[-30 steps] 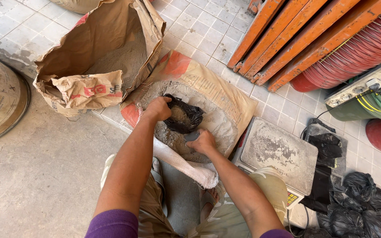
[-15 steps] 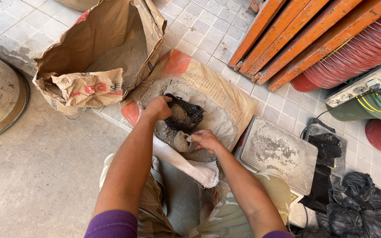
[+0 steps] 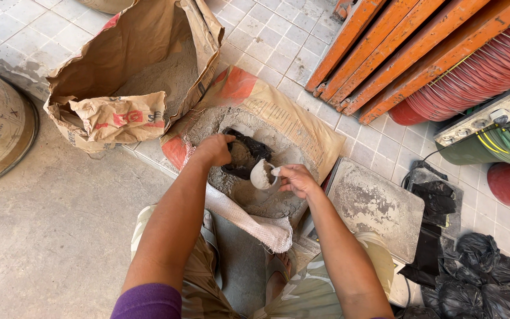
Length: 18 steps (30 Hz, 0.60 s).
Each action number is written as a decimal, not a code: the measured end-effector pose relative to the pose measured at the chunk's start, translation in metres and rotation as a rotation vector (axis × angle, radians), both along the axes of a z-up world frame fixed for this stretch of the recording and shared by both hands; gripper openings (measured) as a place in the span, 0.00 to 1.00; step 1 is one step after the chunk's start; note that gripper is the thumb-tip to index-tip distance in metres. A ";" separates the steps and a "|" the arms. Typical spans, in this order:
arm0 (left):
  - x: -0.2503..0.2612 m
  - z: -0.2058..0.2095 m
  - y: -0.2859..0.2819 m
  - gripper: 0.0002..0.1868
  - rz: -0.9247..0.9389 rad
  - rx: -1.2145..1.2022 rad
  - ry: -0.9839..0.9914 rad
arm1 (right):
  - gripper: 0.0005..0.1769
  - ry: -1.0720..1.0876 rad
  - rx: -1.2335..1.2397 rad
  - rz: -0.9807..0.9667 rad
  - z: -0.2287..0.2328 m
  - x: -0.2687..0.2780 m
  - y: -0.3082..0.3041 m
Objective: The person scoops a gray powder from a large sack into a black plastic bag using a small metal cup, then weighs the bag on a digital scale and ties it shut. The person repeats this process multiple times, stacking the tied bags on the floor.
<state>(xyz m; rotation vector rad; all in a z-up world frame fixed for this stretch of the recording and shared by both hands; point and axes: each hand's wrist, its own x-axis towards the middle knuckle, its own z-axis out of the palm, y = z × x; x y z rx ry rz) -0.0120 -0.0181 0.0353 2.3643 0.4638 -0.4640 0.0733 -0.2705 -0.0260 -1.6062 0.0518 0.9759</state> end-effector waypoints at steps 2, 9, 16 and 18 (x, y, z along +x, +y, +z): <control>0.005 -0.018 -0.004 0.35 -0.055 0.058 0.016 | 0.22 0.003 0.004 -0.020 0.008 0.002 -0.002; 0.011 -0.042 -0.007 0.35 -0.138 0.075 -0.004 | 0.20 -0.064 0.019 -0.075 0.040 0.011 0.003; -0.006 0.002 -0.001 0.35 -0.026 -0.076 -0.037 | 0.25 -0.535 -0.178 -0.202 0.080 -0.024 0.062; -0.013 0.020 -0.001 0.36 0.009 -0.136 -0.055 | 0.35 -0.726 -0.508 -0.109 0.082 -0.040 0.082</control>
